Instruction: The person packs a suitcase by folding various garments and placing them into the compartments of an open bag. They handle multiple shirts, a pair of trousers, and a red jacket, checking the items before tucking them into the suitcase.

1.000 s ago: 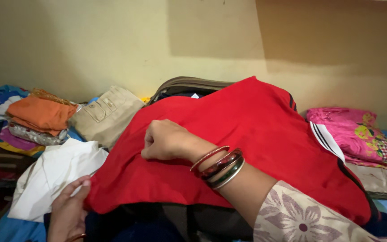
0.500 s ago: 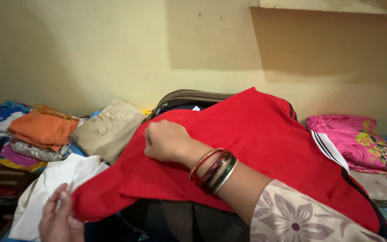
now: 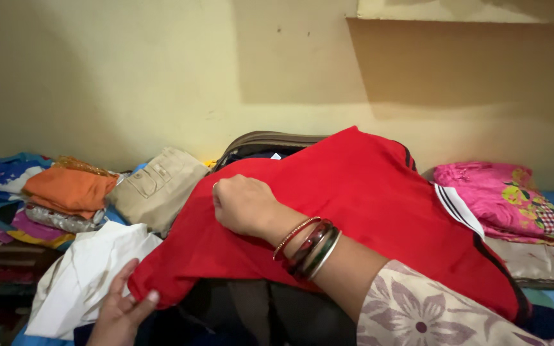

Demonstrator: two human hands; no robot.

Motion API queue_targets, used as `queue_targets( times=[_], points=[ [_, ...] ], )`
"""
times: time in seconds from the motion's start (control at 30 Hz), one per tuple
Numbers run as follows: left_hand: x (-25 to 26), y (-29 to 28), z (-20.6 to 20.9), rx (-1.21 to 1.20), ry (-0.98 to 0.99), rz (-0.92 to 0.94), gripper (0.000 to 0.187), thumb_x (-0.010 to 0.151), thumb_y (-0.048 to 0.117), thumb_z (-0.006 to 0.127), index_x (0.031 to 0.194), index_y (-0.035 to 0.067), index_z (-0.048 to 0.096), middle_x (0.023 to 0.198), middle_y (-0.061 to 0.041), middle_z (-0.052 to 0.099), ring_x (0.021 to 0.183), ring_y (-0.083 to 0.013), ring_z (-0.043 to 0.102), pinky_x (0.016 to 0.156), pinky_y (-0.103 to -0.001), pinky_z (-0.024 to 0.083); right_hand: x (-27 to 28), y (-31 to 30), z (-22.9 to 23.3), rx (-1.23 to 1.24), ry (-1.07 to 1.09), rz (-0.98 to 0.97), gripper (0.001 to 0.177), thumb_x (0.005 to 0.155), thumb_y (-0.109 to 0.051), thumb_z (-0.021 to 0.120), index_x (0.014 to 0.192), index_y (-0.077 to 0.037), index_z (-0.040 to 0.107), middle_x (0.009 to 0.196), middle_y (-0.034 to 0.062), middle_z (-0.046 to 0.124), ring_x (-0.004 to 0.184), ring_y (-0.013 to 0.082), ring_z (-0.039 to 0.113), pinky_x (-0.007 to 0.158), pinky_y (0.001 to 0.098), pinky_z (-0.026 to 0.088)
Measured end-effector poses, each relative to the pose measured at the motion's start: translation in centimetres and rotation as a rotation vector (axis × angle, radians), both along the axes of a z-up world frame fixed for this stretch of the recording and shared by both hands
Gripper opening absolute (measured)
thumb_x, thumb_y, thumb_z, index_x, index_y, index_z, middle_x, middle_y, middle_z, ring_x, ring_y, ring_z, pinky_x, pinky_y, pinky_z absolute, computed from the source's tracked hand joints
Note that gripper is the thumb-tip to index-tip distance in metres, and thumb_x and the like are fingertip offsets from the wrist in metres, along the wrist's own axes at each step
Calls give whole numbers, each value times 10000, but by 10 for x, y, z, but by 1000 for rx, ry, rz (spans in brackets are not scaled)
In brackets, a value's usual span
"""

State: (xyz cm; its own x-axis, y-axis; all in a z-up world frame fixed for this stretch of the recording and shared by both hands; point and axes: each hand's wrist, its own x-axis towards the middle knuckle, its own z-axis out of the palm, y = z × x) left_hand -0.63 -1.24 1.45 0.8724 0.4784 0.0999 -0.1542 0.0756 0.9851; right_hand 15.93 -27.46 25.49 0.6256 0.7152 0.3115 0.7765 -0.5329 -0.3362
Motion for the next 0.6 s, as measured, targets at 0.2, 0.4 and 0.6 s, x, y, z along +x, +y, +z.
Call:
queue_targets(
  times=[0.2,0.4,0.6],
  points=[
    [-20,-1,69,5,-161,322,717,882,15,640,1553,161,434,1326,-179,620,1173,-249,652,945,-384,537,-28,-37,31,32,27,84,218,828,-309,736,849,-92,741,854,138,742,869,322,718,773,460,566],
    [-13,31,150,780,-21,668,502,955,177,802,1409,59,622,1100,-323,635,968,-425,632,848,-446,527,-34,-69,42,-160,113,79,221,814,-326,749,847,-108,768,854,98,765,885,287,729,784,436,570],
    [16,51,133,1070,190,661,580,789,433,895,1204,59,737,994,-229,728,929,-347,699,837,-437,541,-41,-112,57,-112,96,80,258,819,-361,769,851,-105,763,865,97,763,886,275,734,784,417,572]
  ],
)
